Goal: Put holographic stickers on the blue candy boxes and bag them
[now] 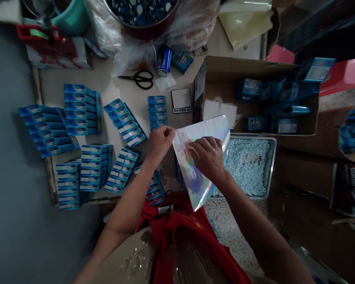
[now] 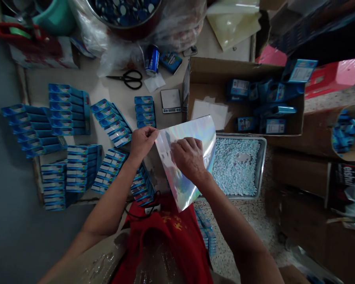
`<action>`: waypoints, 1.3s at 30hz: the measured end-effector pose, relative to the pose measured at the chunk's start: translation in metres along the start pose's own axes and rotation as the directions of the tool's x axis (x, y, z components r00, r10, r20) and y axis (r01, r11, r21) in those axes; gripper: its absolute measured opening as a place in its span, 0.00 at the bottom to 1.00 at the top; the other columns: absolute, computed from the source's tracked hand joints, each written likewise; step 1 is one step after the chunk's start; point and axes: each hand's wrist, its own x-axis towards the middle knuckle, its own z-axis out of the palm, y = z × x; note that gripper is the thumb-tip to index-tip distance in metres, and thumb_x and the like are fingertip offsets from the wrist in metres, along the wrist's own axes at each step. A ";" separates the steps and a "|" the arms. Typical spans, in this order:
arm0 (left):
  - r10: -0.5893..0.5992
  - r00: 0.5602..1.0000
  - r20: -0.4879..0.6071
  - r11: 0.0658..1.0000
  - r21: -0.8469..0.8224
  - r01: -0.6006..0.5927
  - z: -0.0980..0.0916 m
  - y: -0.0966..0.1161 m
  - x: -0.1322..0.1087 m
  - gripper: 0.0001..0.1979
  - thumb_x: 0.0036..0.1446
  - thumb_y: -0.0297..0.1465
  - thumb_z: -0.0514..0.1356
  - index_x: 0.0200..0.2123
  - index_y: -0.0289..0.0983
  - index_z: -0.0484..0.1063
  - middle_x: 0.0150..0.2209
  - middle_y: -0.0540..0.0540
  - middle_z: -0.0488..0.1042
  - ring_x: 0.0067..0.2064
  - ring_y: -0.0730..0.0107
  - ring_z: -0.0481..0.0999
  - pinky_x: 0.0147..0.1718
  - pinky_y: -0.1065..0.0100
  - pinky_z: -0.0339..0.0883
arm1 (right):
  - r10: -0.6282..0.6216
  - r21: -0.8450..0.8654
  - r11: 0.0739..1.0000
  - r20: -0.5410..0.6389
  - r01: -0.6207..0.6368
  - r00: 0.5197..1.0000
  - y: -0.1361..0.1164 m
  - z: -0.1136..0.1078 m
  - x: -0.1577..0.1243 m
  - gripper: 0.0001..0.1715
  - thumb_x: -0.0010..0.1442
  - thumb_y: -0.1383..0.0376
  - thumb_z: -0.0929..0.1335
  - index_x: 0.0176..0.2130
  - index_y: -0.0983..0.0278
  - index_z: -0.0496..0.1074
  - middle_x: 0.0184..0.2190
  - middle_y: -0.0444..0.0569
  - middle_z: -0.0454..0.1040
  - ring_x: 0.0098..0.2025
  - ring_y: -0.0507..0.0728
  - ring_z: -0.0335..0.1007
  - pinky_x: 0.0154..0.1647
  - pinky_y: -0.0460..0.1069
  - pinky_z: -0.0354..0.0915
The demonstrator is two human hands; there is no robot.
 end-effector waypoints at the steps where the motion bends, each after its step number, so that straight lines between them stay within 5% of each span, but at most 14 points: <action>1: 0.008 1.000 0.001 1.000 -0.006 -0.008 0.000 0.001 -0.001 0.10 0.60 0.33 0.61 0.33 0.36 0.81 0.33 0.45 0.83 0.34 0.65 0.78 0.34 0.67 0.64 | 0.017 0.015 1.000 -0.012 -0.016 1.000 0.002 -0.002 0.002 0.13 0.70 0.62 0.66 0.50 0.59 0.78 0.47 0.53 0.80 0.51 0.64 0.70 0.53 0.59 0.62; 4: 0.024 1.000 0.012 1.000 -0.019 -0.024 -0.002 0.005 -0.004 0.09 0.61 0.33 0.61 0.34 0.37 0.81 0.33 0.45 0.83 0.33 0.66 0.78 0.33 0.67 0.64 | 0.033 0.071 0.997 -0.008 -0.032 0.999 0.009 -0.001 0.018 0.25 0.70 0.61 0.65 0.64 0.62 0.69 0.63 0.58 0.73 0.62 0.67 0.65 0.58 0.60 0.62; 6: 0.034 0.999 0.005 0.999 -0.013 -0.034 -0.003 0.008 -0.007 0.09 0.61 0.32 0.61 0.34 0.37 0.81 0.32 0.45 0.83 0.32 0.66 0.78 0.33 0.67 0.64 | 0.003 0.100 0.995 0.033 -0.007 0.999 0.013 0.005 0.030 0.27 0.71 0.62 0.64 0.66 0.62 0.67 0.65 0.56 0.72 0.64 0.66 0.64 0.60 0.60 0.62; 13: 0.015 1.000 -0.015 1.000 0.010 -0.015 -0.007 0.008 -0.008 0.09 0.61 0.33 0.62 0.34 0.37 0.81 0.32 0.46 0.83 0.32 0.67 0.78 0.34 0.67 0.64 | -0.113 0.068 0.992 0.068 0.109 0.991 0.012 0.025 0.032 0.23 0.74 0.66 0.61 0.63 0.60 0.72 0.59 0.53 0.79 0.63 0.62 0.70 0.62 0.59 0.60; 20: 0.022 0.999 0.034 1.000 0.003 -0.022 -0.007 0.006 -0.006 0.08 0.61 0.32 0.61 0.34 0.38 0.81 0.32 0.46 0.83 0.32 0.67 0.78 0.33 0.67 0.64 | 0.090 0.079 0.993 -0.039 -0.087 0.995 0.005 0.023 0.033 0.22 0.71 0.59 0.65 0.61 0.59 0.73 0.46 0.53 0.80 0.50 0.63 0.70 0.51 0.57 0.62; 27: 0.002 1.000 0.015 1.000 0.025 -0.002 -0.005 0.007 -0.006 0.08 0.61 0.31 0.61 0.33 0.38 0.81 0.33 0.46 0.83 0.33 0.66 0.78 0.35 0.67 0.66 | 0.006 -0.023 1.000 0.046 -0.005 0.999 0.000 0.019 0.052 0.14 0.71 0.61 0.65 0.50 0.57 0.79 0.39 0.53 0.76 0.45 0.63 0.63 0.47 0.58 0.57; 34: -0.035 0.999 0.019 0.999 -0.021 0.035 -0.001 -0.001 -0.003 0.08 0.61 0.31 0.61 0.34 0.39 0.82 0.33 0.46 0.83 0.34 0.65 0.78 0.35 0.66 0.67 | 0.092 0.056 0.994 0.031 -0.093 0.995 -0.011 -0.021 0.026 0.11 0.67 0.61 0.69 0.33 0.59 0.78 0.32 0.50 0.72 0.40 0.61 0.65 0.44 0.57 0.59; 37: -0.033 0.999 0.002 0.999 -0.037 0.033 0.002 -0.005 -0.001 0.08 0.62 0.32 0.61 0.35 0.39 0.81 0.34 0.45 0.83 0.35 0.64 0.79 0.37 0.66 0.67 | 0.185 0.247 0.950 0.051 -0.192 0.981 -0.020 -0.053 0.026 0.08 0.65 0.61 0.70 0.34 0.59 0.78 0.27 0.46 0.69 0.34 0.57 0.65 0.40 0.55 0.60; 39: -0.012 1.000 -0.004 0.999 -0.053 0.012 0.002 -0.009 0.000 0.08 0.64 0.33 0.61 0.37 0.39 0.81 0.36 0.44 0.83 0.37 0.63 0.80 0.39 0.66 0.68 | 0.254 0.451 0.843 0.146 -0.293 0.956 -0.025 -0.072 0.033 0.06 0.63 0.60 0.71 0.35 0.59 0.78 0.25 0.43 0.66 0.30 0.54 0.62 0.36 0.53 0.60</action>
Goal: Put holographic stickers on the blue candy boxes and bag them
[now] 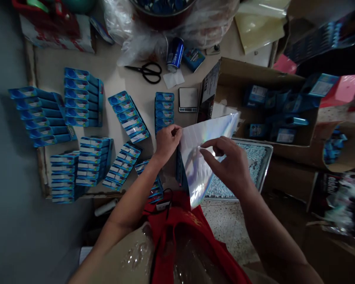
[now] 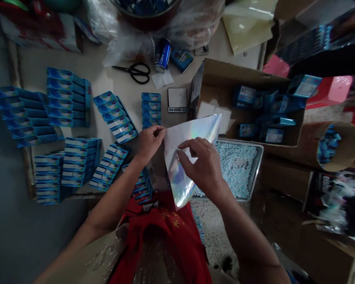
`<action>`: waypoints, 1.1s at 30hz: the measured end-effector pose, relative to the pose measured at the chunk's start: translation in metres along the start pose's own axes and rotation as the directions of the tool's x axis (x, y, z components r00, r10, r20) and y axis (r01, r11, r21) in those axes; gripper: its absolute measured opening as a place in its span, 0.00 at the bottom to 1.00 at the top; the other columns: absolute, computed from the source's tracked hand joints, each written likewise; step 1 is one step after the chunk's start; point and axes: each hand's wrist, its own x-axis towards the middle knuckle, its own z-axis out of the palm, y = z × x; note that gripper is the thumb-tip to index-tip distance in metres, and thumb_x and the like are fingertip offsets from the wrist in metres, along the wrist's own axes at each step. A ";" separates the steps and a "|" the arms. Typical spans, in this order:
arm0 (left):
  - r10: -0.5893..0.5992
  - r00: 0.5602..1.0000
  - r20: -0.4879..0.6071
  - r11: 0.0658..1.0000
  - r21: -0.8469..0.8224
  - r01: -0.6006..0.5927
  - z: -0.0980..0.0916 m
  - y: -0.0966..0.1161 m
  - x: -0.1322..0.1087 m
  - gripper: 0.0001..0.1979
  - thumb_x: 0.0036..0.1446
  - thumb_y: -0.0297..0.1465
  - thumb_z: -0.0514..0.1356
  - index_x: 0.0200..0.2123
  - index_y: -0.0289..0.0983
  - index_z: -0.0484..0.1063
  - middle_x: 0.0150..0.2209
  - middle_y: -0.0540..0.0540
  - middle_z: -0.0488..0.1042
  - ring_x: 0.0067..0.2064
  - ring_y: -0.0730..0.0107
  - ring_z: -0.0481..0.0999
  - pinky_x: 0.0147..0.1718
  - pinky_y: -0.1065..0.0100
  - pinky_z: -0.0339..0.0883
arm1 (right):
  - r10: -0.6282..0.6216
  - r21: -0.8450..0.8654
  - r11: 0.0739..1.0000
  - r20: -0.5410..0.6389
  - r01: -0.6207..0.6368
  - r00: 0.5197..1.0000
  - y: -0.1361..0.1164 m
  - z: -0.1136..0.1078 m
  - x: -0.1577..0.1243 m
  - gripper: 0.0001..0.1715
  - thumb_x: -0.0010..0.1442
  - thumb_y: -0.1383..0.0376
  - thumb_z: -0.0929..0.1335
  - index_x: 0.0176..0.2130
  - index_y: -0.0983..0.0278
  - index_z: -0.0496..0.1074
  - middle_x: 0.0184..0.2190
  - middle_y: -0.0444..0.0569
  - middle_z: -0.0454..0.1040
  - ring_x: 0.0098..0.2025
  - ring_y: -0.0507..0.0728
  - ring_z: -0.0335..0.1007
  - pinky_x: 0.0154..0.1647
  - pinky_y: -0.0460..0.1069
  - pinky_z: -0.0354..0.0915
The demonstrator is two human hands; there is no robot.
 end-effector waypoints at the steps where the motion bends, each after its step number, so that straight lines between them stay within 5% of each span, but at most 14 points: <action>1: 0.018 1.000 0.000 1.000 -0.004 -0.018 -0.001 -0.002 0.001 0.08 0.65 0.33 0.61 0.37 0.39 0.81 0.37 0.44 0.83 0.39 0.62 0.80 0.41 0.65 0.69 | 0.060 0.135 0.989 0.049 -0.066 0.997 -0.007 -0.006 0.003 0.05 0.62 0.59 0.72 0.36 0.58 0.78 0.24 0.41 0.65 0.28 0.53 0.60 0.33 0.51 0.59; 5: 0.056 0.998 -0.035 0.998 -0.040 -0.058 -0.007 -0.014 0.001 0.08 0.65 0.33 0.63 0.43 0.39 0.81 0.43 0.43 0.82 0.45 0.62 0.80 0.47 0.65 0.70 | 0.230 0.537 0.774 0.255 -0.335 0.939 -0.026 -0.009 0.026 0.13 0.52 0.59 0.78 0.37 0.58 0.78 0.21 0.36 0.58 0.23 0.49 0.52 0.27 0.48 0.58; 10: -0.084 0.969 -0.233 0.927 -0.374 -0.010 -0.031 -0.026 -0.009 0.24 0.66 0.50 0.62 0.54 0.38 0.76 0.51 0.38 0.80 0.48 0.61 0.80 0.46 0.64 0.74 | 0.301 0.632 0.626 0.344 -0.457 0.889 -0.043 0.024 0.058 0.14 0.46 0.59 0.79 0.32 0.60 0.77 0.20 0.37 0.65 0.23 0.48 0.58 0.26 0.46 0.62; 13: -0.123 0.990 -0.062 0.783 -0.619 0.058 -0.053 -0.029 -0.020 0.33 0.63 0.61 0.56 0.49 0.37 0.77 0.46 0.38 0.82 0.45 0.61 0.82 0.46 0.62 0.75 | 0.290 0.599 0.653 0.367 -0.463 0.884 -0.047 0.050 0.075 0.15 0.45 0.57 0.79 0.30 0.62 0.77 0.20 0.38 0.68 0.21 0.47 0.55 0.21 0.44 0.53; 16: -0.109 0.989 0.104 0.636 -0.757 0.150 -0.072 -0.028 -0.027 0.35 0.58 0.62 0.60 0.52 0.38 0.74 0.46 0.38 0.82 0.48 0.58 0.83 0.48 0.60 0.75 | 0.238 0.577 0.687 0.396 -0.442 0.887 -0.051 0.072 0.086 0.16 0.46 0.56 0.79 0.31 0.62 0.78 0.18 0.37 0.65 0.19 0.46 0.52 0.21 0.45 0.50; 21: -0.170 0.959 0.225 0.566 -0.775 0.282 -0.085 -0.028 -0.024 0.29 0.52 0.43 0.69 0.55 0.41 0.68 0.42 0.45 0.81 0.44 0.62 0.82 0.46 0.60 0.75 | 0.178 0.545 0.738 0.413 -0.399 0.893 -0.058 0.096 0.087 0.16 0.47 0.54 0.78 0.32 0.62 0.78 0.21 0.41 0.72 0.23 0.50 0.63 0.25 0.47 0.58; 24: -0.205 0.945 0.256 0.554 -0.765 0.328 -0.086 -0.032 -0.020 0.25 0.48 0.33 0.65 0.52 0.41 0.70 0.35 0.50 0.76 0.37 0.69 0.78 0.42 0.63 0.76 | 0.203 0.549 0.732 0.390 -0.404 0.898 -0.060 0.105 0.083 0.15 0.48 0.55 0.78 0.31 0.62 0.78 0.24 0.42 0.75 0.26 0.51 0.68 0.28 0.47 0.62; 27: -0.268 0.949 0.165 0.683 -0.662 0.308 -0.091 -0.044 -0.018 0.19 0.47 0.28 0.61 0.45 0.40 0.74 0.27 0.54 0.69 0.29 0.72 0.71 0.35 0.67 0.73 | 0.203 0.542 0.766 0.306 -0.345 0.930 -0.058 0.112 0.082 0.14 0.51 0.54 0.77 0.32 0.61 0.78 0.22 0.41 0.72 0.24 0.51 0.64 0.27 0.47 0.61; 30: -0.301 0.947 -0.109 0.880 -0.414 0.232 -0.103 -0.061 -0.018 0.13 0.45 0.25 0.61 0.37 0.39 0.74 0.23 0.54 0.64 0.28 0.71 0.68 0.33 0.68 0.69 | 0.204 0.573 0.758 0.243 -0.310 0.948 -0.056 0.118 0.085 0.14 0.51 0.54 0.77 0.32 0.61 0.79 0.23 0.41 0.72 0.25 0.51 0.64 0.27 0.47 0.60; 33: -0.313 0.918 -0.246 0.879 -0.440 0.182 -0.118 -0.072 -0.020 0.12 0.48 0.28 0.62 0.39 0.39 0.74 0.33 0.49 0.75 0.37 0.69 0.75 0.39 0.68 0.72 | 0.215 0.603 0.723 0.267 -0.336 0.940 -0.058 0.125 0.089 0.13 0.49 0.56 0.78 0.31 0.61 0.79 0.23 0.41 0.71 0.24 0.49 0.61 0.25 0.46 0.57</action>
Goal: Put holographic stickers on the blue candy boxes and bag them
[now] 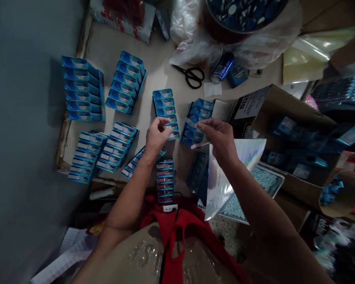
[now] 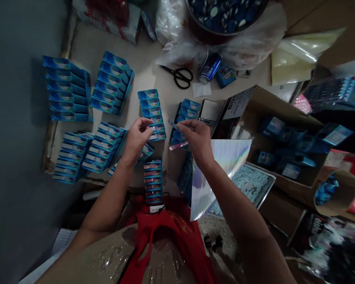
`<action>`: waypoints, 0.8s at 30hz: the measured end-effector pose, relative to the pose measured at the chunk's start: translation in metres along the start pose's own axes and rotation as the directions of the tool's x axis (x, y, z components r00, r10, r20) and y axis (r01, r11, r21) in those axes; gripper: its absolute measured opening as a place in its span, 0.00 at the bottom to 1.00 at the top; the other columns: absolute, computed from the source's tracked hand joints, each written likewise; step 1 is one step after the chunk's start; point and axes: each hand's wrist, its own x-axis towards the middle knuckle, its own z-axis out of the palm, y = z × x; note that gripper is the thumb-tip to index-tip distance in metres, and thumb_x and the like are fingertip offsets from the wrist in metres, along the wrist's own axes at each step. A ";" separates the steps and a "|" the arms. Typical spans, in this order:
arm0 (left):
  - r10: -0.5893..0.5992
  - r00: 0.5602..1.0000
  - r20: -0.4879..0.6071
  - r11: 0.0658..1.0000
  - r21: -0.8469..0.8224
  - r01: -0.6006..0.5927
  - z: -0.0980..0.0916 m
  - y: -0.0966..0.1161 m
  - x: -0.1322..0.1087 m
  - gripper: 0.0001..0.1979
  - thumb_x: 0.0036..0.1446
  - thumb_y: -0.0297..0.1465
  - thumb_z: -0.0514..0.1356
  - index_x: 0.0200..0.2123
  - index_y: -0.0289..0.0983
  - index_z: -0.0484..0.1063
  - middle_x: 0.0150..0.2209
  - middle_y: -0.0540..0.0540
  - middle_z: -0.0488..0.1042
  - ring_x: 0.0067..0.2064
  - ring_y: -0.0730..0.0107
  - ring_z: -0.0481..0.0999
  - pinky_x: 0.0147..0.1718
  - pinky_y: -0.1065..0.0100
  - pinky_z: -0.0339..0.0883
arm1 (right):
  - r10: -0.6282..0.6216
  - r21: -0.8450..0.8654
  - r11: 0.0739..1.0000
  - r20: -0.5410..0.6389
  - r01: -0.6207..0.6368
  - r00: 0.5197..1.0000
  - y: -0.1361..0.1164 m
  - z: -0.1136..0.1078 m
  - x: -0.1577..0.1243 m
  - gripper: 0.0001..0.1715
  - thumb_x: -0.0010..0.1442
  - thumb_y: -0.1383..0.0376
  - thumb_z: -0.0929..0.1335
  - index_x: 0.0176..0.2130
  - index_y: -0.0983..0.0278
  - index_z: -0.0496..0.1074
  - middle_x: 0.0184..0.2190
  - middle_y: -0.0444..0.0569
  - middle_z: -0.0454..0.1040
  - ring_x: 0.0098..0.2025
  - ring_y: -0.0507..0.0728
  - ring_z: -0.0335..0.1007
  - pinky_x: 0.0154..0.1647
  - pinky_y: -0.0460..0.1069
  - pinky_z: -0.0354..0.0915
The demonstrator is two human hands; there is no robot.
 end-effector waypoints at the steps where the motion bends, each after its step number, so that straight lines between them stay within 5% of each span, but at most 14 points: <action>1: -0.032 0.999 0.021 0.995 -0.091 0.034 -0.004 0.000 0.001 0.12 0.52 0.31 0.62 0.42 0.39 0.74 0.37 0.47 0.78 0.40 0.68 0.77 0.41 0.67 0.73 | 0.006 -0.001 1.000 0.008 -0.006 1.000 0.000 0.003 0.001 0.13 0.49 0.56 0.78 0.31 0.61 0.79 0.23 0.40 0.70 0.23 0.48 0.58 0.23 0.45 0.54; 4: -0.138 0.970 0.200 0.913 -0.354 0.203 -0.010 0.002 0.002 0.17 0.59 0.42 0.62 0.47 0.39 0.74 0.47 0.42 0.81 0.47 0.64 0.81 0.45 0.63 0.76 | 0.029 -0.010 1.000 0.024 -0.029 0.999 -0.002 0.015 0.003 0.13 0.49 0.56 0.78 0.30 0.61 0.80 0.20 0.38 0.65 0.21 0.46 0.50 0.19 0.44 0.50; 8: -0.147 0.938 0.315 0.813 -0.502 0.296 -0.008 -0.002 0.006 0.24 0.52 0.48 0.72 0.44 0.37 0.77 0.45 0.40 0.82 0.46 0.62 0.82 0.45 0.62 0.77 | 0.104 0.020 0.994 0.092 -0.107 0.990 -0.007 0.028 0.002 0.16 0.47 0.54 0.79 0.31 0.61 0.79 0.22 0.39 0.67 0.22 0.47 0.55 0.20 0.45 0.62; 15: -0.167 0.986 0.027 0.873 -0.462 0.160 -0.013 -0.022 0.010 0.21 0.46 0.45 0.76 0.33 0.36 0.77 0.31 0.48 0.80 0.33 0.72 0.79 0.40 0.66 0.78 | 0.096 -0.002 0.995 0.077 -0.097 0.992 0.009 0.055 0.018 0.20 0.44 0.52 0.80 0.30 0.62 0.79 0.28 0.45 0.77 0.30 0.54 0.71 0.23 0.48 0.70; 24: 0.016 0.968 -0.252 0.999 -0.028 -0.024 -0.028 -0.039 0.056 0.07 0.56 0.34 0.68 0.32 0.36 0.80 0.31 0.46 0.82 0.34 0.68 0.79 0.36 0.69 0.72 | -0.099 -0.403 0.912 -0.051 0.071 0.994 0.063 0.097 0.089 0.17 0.54 0.55 0.73 0.35 0.67 0.82 0.34 0.53 0.83 0.40 0.60 0.78 0.40 0.51 0.72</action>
